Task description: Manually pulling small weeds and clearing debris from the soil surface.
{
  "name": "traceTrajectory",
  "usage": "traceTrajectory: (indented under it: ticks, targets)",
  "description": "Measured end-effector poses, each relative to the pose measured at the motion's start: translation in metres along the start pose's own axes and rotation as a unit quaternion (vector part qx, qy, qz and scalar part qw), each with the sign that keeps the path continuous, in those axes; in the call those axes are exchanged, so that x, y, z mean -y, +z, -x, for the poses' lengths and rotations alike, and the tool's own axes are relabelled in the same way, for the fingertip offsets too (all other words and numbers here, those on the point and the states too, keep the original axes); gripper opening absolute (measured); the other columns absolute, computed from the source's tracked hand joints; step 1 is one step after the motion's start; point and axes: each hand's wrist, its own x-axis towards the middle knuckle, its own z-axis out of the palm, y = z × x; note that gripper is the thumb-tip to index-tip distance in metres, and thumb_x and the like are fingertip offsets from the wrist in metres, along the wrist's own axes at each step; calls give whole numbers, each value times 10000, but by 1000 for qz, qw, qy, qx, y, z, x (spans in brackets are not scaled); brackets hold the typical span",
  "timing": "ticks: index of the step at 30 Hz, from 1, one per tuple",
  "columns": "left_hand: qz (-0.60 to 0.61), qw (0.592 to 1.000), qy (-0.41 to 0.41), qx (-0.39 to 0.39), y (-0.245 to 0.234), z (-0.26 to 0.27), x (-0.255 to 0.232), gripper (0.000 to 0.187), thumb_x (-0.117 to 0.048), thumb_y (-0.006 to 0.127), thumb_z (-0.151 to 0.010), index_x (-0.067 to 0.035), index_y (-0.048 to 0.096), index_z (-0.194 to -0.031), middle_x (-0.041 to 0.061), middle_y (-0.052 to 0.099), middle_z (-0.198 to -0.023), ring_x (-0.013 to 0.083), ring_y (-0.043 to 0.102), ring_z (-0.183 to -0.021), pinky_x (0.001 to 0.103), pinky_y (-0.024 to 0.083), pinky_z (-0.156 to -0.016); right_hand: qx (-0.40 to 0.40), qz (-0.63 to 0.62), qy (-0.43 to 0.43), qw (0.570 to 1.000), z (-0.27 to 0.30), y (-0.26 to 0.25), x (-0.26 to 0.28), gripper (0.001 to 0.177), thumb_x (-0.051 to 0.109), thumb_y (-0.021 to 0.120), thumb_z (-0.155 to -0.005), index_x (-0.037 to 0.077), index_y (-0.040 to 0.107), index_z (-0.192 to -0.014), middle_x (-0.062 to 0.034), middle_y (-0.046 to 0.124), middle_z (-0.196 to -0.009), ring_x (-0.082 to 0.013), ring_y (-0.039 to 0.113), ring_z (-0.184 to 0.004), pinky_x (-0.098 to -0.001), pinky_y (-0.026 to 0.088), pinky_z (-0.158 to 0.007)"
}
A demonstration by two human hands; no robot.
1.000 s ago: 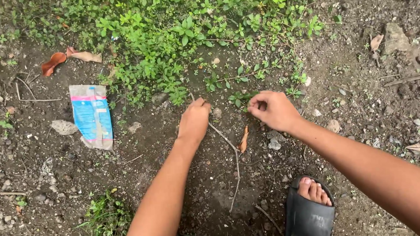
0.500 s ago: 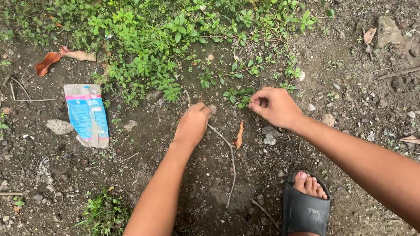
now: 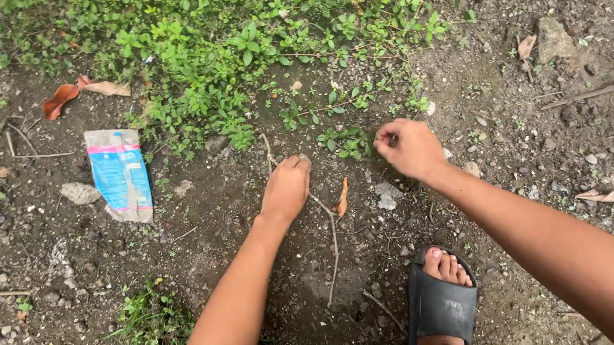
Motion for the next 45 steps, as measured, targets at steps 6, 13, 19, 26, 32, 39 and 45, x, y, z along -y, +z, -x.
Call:
traceTrajectory:
  ticks: [6, 13, 19, 26, 32, 39, 45]
  targets:
    - [141, 990, -29, -6, -6, -33, -45, 123, -111, 654, -956, -52, 749, -1008, 154, 714, -981, 369, 709, -883, 467, 573, -856, -28, -3, -10, 1000, -4, -7, -23, 174, 201, 735, -854, 79, 782, -969, -92, 751, -921, -240, 739, -779, -381, 590, -789]
    - [111, 992, -61, 17, 34, -56, -60, 228, -106, 661, -909, -60, 718, -1125, 141, 680, -1066, 377, 667, -1000, 485, 538, -870, -23, 10, -19, 999, 0, -8, -40, 169, 201, 729, -852, 67, 779, -942, -97, 751, -906, -241, 739, -783, -390, 592, -778]
    - [28, 999, -24, 29, 53, -57, -62, 285, -41, 595, -888, -75, 712, -1145, 106, 660, -1132, 319, 628, -1148, 441, 532, -964, -4, -18, -8, 1000, 4, -8, -47, 186, 220, 734, -858, 77, 782, -966, -101, 752, -896, -242, 739, -784, -385, 594, -781]
    - [101, 987, -122, -39, 22, -70, -61, 190, 0, 614, -918, -41, 748, -1046, 145, 708, -975, 282, 709, -868, 426, 589, -829, 8, -5, 4, 1000, 4, -14, -62, 188, 228, 733, -860, 93, 790, -978, -84, 763, -920, -231, 742, -778, -372, 595, -803]
    - [118, 985, -128, -5, -2, -61, -42, 186, -46, 668, -913, -67, 780, -1060, 158, 723, -916, 271, 705, -775, 438, 594, -770, -1, -3, 13, 1000, 7, -19, -74, 181, 218, 734, -870, 87, 792, -980, -78, 769, -934, -218, 740, -778, -367, 597, -801]
    - [22, 999, -24, 7, 24, -43, -51, 144, -50, 656, -918, -22, 756, -1019, 147, 687, -1000, 339, 687, -939, 451, 568, -872, 9, 1, 3, 1000, 6, -15, -73, 172, 217, 733, -882, 82, 790, -972, -75, 767, -930, -218, 736, -748, -363, 598, -789]
    - [-23, 1000, -10, 1, 37, -46, -62, 142, -59, 608, -914, 2, 719, -978, 147, 666, -1036, 340, 653, -1048, 460, 545, -894, -5, -29, 9, 1000, 8, -21, -78, 181, 200, 740, -877, 66, 786, -988, -90, 757, -920, -214, 740, -756, -360, 600, -775]
